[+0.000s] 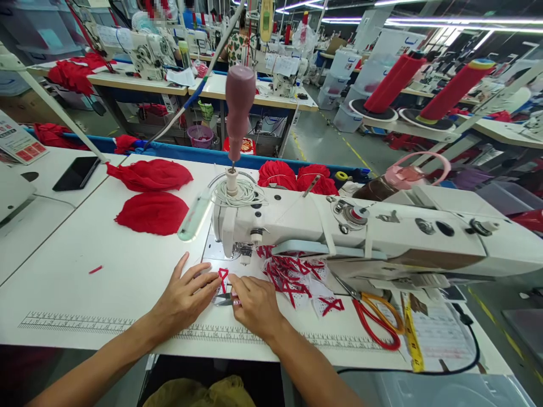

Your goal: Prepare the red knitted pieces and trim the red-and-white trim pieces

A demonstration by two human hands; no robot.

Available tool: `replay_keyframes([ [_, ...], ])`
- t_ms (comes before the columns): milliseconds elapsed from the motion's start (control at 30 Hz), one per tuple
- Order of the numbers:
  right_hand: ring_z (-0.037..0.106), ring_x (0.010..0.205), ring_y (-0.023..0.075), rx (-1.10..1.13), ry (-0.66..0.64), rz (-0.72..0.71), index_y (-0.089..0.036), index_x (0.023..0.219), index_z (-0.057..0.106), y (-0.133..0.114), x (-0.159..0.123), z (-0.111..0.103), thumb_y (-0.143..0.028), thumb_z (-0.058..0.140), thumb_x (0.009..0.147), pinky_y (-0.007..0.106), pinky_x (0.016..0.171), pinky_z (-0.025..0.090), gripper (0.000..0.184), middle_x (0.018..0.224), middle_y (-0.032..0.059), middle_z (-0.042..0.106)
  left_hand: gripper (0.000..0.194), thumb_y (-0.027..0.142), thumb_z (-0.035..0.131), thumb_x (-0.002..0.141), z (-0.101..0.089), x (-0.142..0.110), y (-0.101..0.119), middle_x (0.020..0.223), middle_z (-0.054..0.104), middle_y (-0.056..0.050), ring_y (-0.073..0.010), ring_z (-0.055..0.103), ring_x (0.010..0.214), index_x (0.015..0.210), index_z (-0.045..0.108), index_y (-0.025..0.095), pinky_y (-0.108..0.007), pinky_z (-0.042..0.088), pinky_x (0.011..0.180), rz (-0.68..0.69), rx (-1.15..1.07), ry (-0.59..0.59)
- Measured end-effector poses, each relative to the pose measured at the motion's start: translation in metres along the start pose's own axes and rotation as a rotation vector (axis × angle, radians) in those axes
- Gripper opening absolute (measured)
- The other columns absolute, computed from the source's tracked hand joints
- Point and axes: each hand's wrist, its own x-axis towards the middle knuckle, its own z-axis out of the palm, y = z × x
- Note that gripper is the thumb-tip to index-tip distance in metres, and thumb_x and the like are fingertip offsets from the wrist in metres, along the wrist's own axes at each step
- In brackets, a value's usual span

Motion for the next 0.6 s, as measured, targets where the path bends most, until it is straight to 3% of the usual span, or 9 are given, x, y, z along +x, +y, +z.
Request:
replay_keyframes([
  [233,0.061,0.062,0.0166,0.001,0.014,0.008,-0.014,0.11,0.064,-0.003,0.002,-0.005,-0.002,0.047,0.071,0.028,0.057,0.047,0.044,0.073,0.0017,0.068,0.024,0.007,0.056,0.093,0.002,-0.003,0.0,0.106,0.07,-0.005,-0.0283,0.056,0.116,0.115,0.064,0.014,-0.063,0.021,0.117,-0.011,0.003,-0.01],
  [433,0.069,0.08,0.0179,0.018,-0.046,0.223,-0.02,0.118,0.06,-0.024,-0.013,-0.05,-0.031,0.058,0.092,0.028,0.072,0.052,0.028,0.096,0.0046,0.073,0.027,0.004,0.056,0.091,0.003,-0.005,-0.004,0.108,0.068,-0.01,-0.0316,0.056,0.117,0.115,0.064,0.012,-0.065,0.027,0.114,0.018,0.014,0.031],
  [533,0.07,0.082,0.0164,-0.021,0.01,0.33,-0.02,0.119,0.058,-0.013,-0.033,-0.075,-0.032,0.047,0.1,0.027,0.073,0.054,0.025,0.1,0.0059,0.073,0.029,0.002,0.056,0.09,0.005,-0.004,-0.006,0.109,0.068,-0.01,-0.0323,0.056,0.116,0.116,0.064,0.012,-0.065,0.03,0.112,0.05,0.012,0.06],
  [600,0.07,0.08,0.0185,-0.179,0.058,0.455,-0.017,0.119,0.058,0.008,-0.05,-0.089,-0.032,0.042,0.101,0.029,0.068,0.055,0.028,0.098,0.0083,0.073,0.03,0.001,0.056,0.09,0.005,-0.004,-0.008,0.108,0.068,-0.01,-0.0324,0.057,0.114,0.117,0.064,0.012,-0.064,0.032,0.11,0.068,0.011,0.07],
])
